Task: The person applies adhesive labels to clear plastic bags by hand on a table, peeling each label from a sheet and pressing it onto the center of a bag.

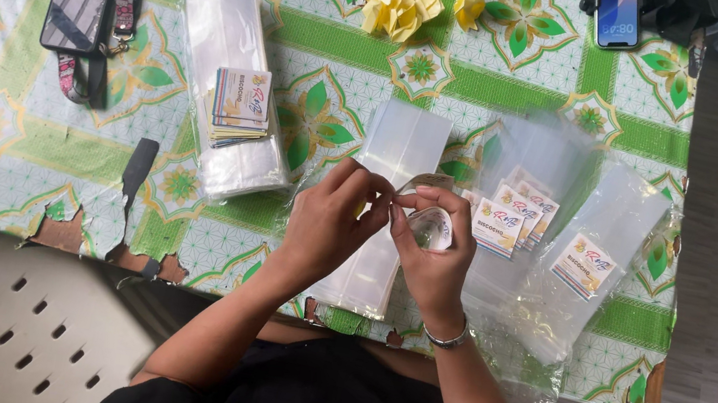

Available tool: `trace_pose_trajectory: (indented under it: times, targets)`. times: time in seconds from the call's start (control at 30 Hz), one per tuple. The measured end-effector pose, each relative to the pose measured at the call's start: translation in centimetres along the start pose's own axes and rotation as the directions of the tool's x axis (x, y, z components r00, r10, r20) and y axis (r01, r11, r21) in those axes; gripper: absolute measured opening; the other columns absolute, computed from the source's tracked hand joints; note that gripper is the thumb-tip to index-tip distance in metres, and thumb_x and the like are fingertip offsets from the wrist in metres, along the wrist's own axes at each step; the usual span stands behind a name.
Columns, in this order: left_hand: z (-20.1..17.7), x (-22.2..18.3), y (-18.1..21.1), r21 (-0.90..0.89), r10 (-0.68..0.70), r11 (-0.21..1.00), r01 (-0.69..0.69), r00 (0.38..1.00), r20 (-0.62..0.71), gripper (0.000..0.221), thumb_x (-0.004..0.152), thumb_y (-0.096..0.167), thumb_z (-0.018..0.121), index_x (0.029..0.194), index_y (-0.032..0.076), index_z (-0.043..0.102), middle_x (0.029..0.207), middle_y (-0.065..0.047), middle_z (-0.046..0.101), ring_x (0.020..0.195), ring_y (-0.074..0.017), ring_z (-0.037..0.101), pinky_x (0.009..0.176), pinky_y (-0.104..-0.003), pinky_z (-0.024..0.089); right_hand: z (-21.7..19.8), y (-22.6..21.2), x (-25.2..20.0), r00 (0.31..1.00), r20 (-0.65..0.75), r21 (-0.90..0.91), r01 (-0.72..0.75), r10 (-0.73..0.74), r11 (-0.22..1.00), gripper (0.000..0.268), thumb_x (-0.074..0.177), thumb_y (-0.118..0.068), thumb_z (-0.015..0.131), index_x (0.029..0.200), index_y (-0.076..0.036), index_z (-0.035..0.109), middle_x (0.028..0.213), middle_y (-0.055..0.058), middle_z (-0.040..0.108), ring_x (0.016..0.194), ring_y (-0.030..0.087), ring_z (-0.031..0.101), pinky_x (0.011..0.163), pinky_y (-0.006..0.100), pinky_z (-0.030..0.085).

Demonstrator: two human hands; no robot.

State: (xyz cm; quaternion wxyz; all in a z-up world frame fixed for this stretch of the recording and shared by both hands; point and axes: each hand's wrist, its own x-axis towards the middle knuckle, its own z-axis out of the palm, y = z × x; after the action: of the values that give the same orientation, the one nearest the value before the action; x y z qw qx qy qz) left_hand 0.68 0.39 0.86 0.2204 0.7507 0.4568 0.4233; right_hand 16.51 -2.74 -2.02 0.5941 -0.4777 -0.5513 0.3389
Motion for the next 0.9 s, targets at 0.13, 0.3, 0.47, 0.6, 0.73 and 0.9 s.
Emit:
trace_pose_trajectory:
  times: [0.13,0.3,0.47,0.6,0.73,0.9]
  targets:
    - [-0.2,-0.5,0.6,0.131,0.065,0.989,-0.066,0.998,0.014,0.015,0.087,0.015,0.079,0.097,0.014,0.068,0.091,-0.002,0.062,0.08,-0.0225,0.068,0.064,-0.038,0.052,-0.3,-0.1,-0.3,0.998,0.022,-0.063,0.058,-0.057,0.996,0.031,0.097,-0.001,0.076,0.121,-0.004,0.057,0.1,0.007,0.073,0.095,0.011,0.069,0.088,0.025,0.054]
    - [-0.7,-0.3,0.5,0.113,0.198,0.973,-0.201,0.98,0.036,0.017,0.083,0.015,0.078,0.095,0.015,0.067,0.104,-0.004,0.065,0.093,-0.0249,0.066,0.07,-0.039,0.053,-1.5,0.5,-0.7,0.996,0.063,-0.148,0.073,-0.065,0.986,0.038,0.091,-0.002,0.079,0.121,-0.004,0.056,0.102,0.005,0.067,0.098,0.011,0.065,0.091,0.026,0.052]
    - [-0.4,-1.0,-2.2,-0.864,-0.041,0.468,0.185,0.981,0.189,0.017,0.085,0.019,0.073,0.096,0.013,0.062,0.116,-0.005,0.063,0.103,-0.0212,0.062,0.08,-0.037,0.053,-3.2,2.9,-1.5,0.988,0.151,0.151,-0.058,0.035,0.987,0.038,0.096,-0.004,0.075,0.122,-0.009,0.047,0.102,0.003,0.065,0.096,0.009,0.064,0.088,0.024,0.054]
    - [-2.0,-1.2,-4.6,-0.98,-0.33,-0.176,0.089,0.933,0.144,0.027,0.08,0.026,0.079,0.1,0.013,0.066,0.1,-0.003,0.06,0.086,-0.0191,0.06,0.07,-0.035,0.051,-4.8,4.3,-1.6,0.961,0.15,0.221,-0.26,0.231,0.94,0.038,0.095,-0.003,0.074,0.121,-0.007,0.047,0.099,0.004,0.066,0.088,0.007,0.06,0.077,0.022,0.05]
    - [-4.2,-2.2,-4.0,-0.841,-0.249,0.502,0.201,0.965,0.083,0.039,0.076,0.034,0.085,0.103,0.012,0.07,0.085,-0.002,0.057,0.07,-0.0169,0.057,0.059,-0.033,0.049,-5.9,4.2,-2.2,0.923,0.128,0.4,-0.383,0.363,0.833,0.041,0.089,-0.002,0.073,0.121,-0.008,0.047,0.094,0.004,0.065,0.081,0.008,0.062,0.072,0.025,0.056]
    - [-1.8,-3.6,-0.5,0.068,0.126,0.989,-0.133,0.987,0.096,0.037,0.075,0.036,0.088,0.098,0.012,0.073,0.077,-0.002,0.06,0.058,-0.0178,0.059,0.05,-0.033,0.046,-4.8,3.8,-2.0,0.931,0.151,0.423,-0.364,0.331,0.83,0.041,0.092,-0.002,0.074,0.123,-0.007,0.047,0.091,0.005,0.064,0.08,0.01,0.063,0.073,0.026,0.056]
